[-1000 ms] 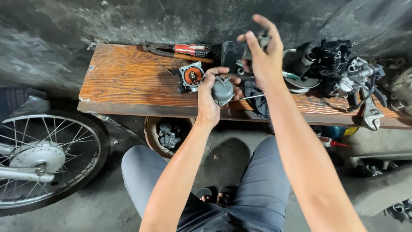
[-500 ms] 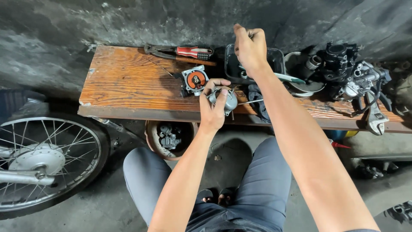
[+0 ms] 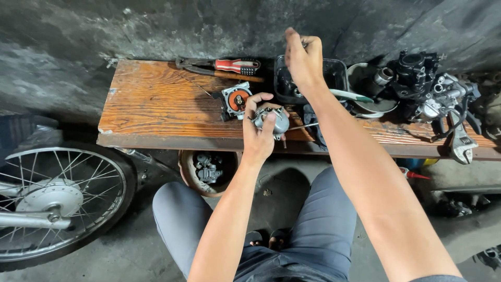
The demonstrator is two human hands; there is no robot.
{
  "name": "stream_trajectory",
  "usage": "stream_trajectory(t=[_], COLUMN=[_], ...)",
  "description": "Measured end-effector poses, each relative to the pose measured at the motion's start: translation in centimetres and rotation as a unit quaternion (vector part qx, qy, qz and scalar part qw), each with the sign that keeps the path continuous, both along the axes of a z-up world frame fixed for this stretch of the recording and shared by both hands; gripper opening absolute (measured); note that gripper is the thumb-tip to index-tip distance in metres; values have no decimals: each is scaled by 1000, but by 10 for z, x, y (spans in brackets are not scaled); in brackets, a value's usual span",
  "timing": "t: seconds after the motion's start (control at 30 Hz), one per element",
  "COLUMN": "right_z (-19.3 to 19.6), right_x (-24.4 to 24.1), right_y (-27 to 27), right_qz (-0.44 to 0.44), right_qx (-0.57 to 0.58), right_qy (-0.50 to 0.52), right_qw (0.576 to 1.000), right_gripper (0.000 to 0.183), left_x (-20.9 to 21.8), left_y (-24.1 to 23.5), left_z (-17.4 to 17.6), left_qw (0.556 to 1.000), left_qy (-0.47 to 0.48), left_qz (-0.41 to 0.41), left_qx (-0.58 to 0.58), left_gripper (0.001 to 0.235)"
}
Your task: The person cleans a carburetor using a toothbrush, scrubbing the exterior and interior surfaces. They then wipe the carburetor with a cloth and place it on the workbench.
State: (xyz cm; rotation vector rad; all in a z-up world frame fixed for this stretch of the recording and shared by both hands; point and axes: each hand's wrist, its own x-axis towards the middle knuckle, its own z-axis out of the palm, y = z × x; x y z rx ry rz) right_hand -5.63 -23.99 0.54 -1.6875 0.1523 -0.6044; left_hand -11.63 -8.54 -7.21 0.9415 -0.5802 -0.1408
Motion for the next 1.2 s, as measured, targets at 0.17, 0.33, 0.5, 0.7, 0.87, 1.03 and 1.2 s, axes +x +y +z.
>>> stream_trajectory(t=[0.17, 0.33, 0.5, 0.7, 0.87, 1.03, 1.2], right_z=[22, 12, -21, -50, -66, -54, -32], right_x=[-44, -102, -132, -150, -160, -160, -142], right_y=[13, 35, 71, 73, 57, 49, 58], right_qz=[105, 9, -30, -81, -48, -103, -68], right_qx=[-82, -136, -261, -308, -287, -216, -237], right_qy=[-16, -90, -164, -255, -223, -164, -174], right_qw=[991, 987, 951, 913, 930, 957, 953], right_gripper=[36, 39, 25, 13, 16, 27, 10], left_x=[8, 8, 12, 5, -3, 1, 1], left_y=[-4, -3, -5, -7, -7, -8, 2], left_z=[-12, -13, -25, -19, -11, -18, -12], left_qw=[998, 997, 973, 976, 979, 982, 981], left_qy=[-37, -6, -43, -45, -70, -87, -115], left_qz=[49, 75, 186, 202, 179, 162, 136], left_qx=[13, 19, 129, 68, 64, 50, 72], left_gripper=[81, 72, 56, 61, 61, 54, 55])
